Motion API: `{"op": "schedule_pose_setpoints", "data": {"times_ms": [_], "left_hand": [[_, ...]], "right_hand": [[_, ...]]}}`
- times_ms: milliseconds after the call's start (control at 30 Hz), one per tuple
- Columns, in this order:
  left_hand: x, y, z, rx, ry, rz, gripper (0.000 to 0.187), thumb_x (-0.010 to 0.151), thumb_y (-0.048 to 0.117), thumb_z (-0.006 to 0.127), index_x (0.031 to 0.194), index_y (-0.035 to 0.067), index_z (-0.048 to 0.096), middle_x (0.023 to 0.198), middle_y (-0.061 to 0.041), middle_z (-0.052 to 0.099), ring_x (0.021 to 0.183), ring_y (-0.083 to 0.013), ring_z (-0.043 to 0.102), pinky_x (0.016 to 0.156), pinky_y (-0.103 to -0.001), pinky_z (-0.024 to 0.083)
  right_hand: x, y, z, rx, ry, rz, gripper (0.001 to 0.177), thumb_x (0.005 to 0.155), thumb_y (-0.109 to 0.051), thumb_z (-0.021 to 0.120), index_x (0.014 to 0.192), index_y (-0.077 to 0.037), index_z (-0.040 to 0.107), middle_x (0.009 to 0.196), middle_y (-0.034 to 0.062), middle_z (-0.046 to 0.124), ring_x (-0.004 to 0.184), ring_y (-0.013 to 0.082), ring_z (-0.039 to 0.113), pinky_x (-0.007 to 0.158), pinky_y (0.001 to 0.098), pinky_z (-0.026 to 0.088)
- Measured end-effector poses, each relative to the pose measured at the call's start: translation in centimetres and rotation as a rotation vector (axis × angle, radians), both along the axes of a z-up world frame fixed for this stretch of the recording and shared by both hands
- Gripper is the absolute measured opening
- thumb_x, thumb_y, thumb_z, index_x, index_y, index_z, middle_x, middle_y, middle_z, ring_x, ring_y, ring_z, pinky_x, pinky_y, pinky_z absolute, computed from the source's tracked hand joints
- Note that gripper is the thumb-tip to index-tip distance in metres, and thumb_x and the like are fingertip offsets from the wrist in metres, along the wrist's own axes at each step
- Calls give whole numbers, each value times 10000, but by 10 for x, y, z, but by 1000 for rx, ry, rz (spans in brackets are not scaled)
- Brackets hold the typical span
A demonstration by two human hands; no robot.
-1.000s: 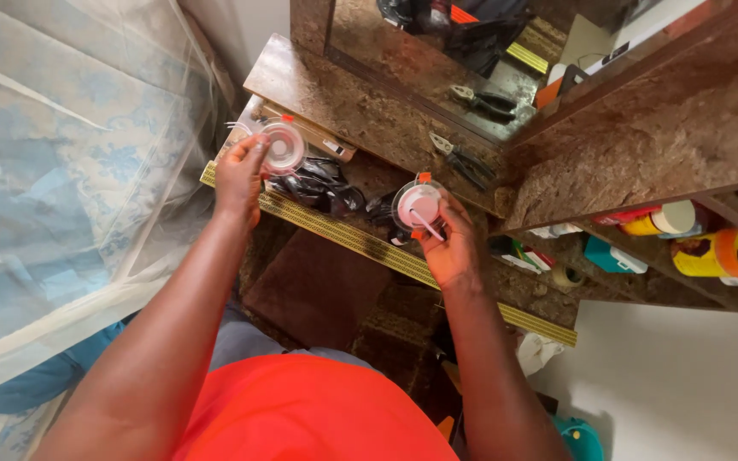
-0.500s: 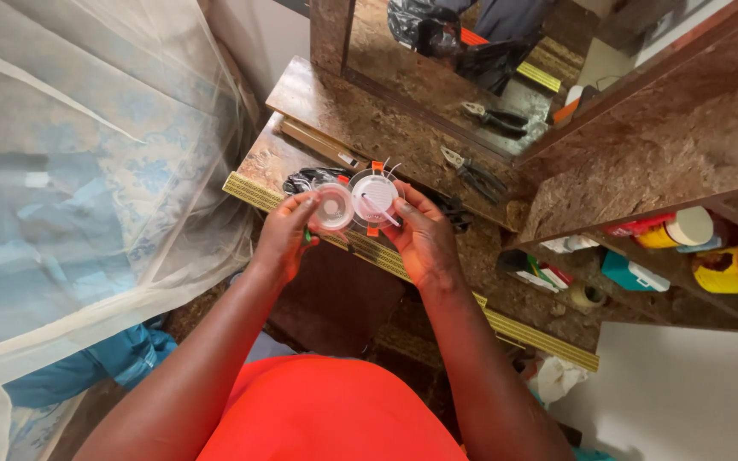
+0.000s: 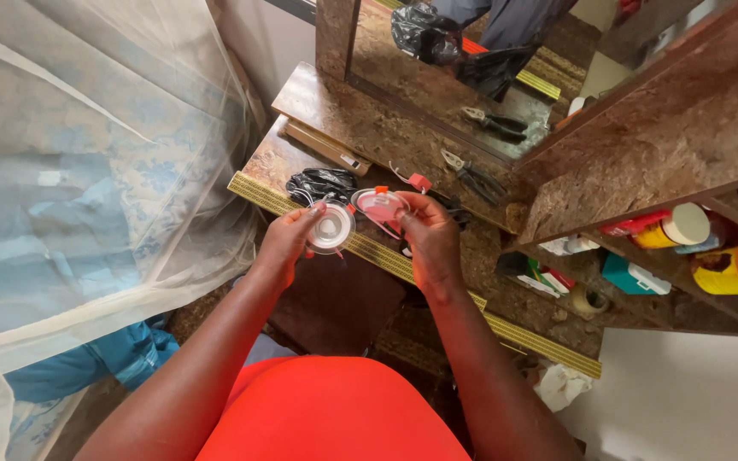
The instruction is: The person takes out LED strip lights and components from a drawer and then a vanity table, examining them.
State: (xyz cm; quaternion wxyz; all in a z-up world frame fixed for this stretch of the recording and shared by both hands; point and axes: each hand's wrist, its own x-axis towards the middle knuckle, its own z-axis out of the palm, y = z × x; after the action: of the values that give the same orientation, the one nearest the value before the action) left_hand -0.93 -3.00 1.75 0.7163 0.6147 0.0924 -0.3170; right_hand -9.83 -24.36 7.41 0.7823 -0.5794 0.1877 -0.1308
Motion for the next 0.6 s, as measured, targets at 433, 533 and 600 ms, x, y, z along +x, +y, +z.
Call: {"op": "schedule_pose_setpoints", "data": {"times_ms": [433,533,600], "left_hand": [[-10,-17,25,-52,145,-133,417,906,579,609,1117,221,645,994,32,731,892,-111,673,774,-389,491],[-10,-17,33,-132,180,-139,426,918,582,563,1175,248,627,1056,43,729,955,-113,670,827,-402,483],[-10,-16,31,-161,184,-138,424,925,574,557,1183,244,625,1063,37,724,954,-119,665,829,-406,478]], "right_hand": [[-21,44,54,-1173,-436,2,331,817,148,704,1064,-74,709,1096,64,710,1135,289,628,943,400,533],[-19,41,49,-1161,-441,-2,317,824,138,714,1051,-83,713,1094,55,709,1152,280,638,954,393,549],[-18,39,49,-1172,-447,-1,313,822,140,712,1042,-83,711,1108,58,713,1165,279,639,967,397,550]]}}
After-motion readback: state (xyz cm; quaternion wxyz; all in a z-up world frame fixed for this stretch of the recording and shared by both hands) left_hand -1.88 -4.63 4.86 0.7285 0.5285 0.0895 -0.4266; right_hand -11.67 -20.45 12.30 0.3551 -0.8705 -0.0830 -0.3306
